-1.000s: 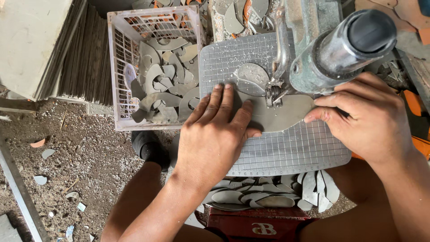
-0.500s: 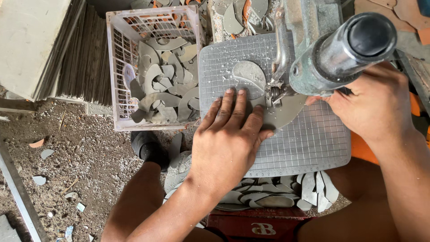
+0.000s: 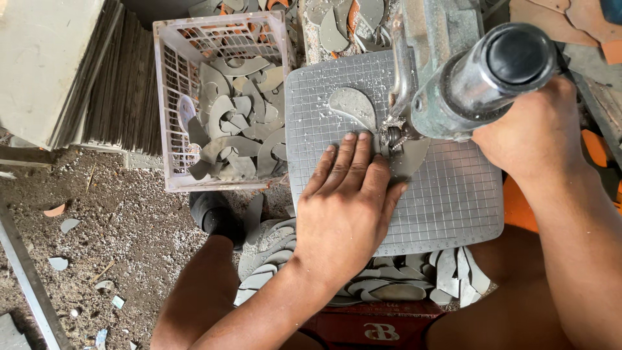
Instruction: The person repeatedly picks up gray slipper soles from a white crate and uses a vertical spindle sander to shape their edges. Each sole is guided against the spinning tool, then returned to the crate. The process is repeated for multiple soles throughout the clip.
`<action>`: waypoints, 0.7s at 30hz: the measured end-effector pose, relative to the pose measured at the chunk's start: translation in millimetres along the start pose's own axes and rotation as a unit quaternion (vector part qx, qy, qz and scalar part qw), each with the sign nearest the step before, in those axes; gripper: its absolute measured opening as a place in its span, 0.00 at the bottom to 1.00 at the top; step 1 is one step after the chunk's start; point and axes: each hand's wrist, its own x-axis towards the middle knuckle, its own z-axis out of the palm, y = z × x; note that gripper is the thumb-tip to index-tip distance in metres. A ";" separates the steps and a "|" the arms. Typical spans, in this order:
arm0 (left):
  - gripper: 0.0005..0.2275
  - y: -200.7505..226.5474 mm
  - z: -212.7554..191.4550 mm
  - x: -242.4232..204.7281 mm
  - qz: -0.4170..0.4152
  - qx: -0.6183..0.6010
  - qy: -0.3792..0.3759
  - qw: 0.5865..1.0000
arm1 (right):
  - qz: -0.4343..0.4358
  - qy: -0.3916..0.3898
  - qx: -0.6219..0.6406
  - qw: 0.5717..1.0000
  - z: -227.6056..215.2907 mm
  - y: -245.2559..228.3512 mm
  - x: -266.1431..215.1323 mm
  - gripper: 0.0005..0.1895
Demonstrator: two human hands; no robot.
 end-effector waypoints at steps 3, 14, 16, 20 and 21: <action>0.16 1.7 -4.7 4.6 0.003 -0.009 -0.006 1.000 | 0.012 -0.017 -0.012 1.000 0.5 -0.6 1.8 0.04; 0.17 -79.3 -14.8 39.4 0.073 0.013 -0.025 0.997 | 0.020 -0.108 0.065 0.992 -22.3 -20.7 -0.4 0.15; 0.19 -98.8 -5.2 54.0 0.040 0.149 0.070 0.986 | 0.020 -0.107 0.056 0.992 -26.2 -29.7 0.4 0.15; 0.25 -103.6 -1.5 67.0 -0.028 0.291 0.159 0.943 | -0.022 -0.099 -0.005 0.995 -31.3 -36.8 -2.0 0.18; 0.26 -99.9 -9.4 59.3 -0.048 0.243 0.114 0.962 | -0.017 -0.104 0.002 0.994 -31.4 -39.1 -4.3 0.18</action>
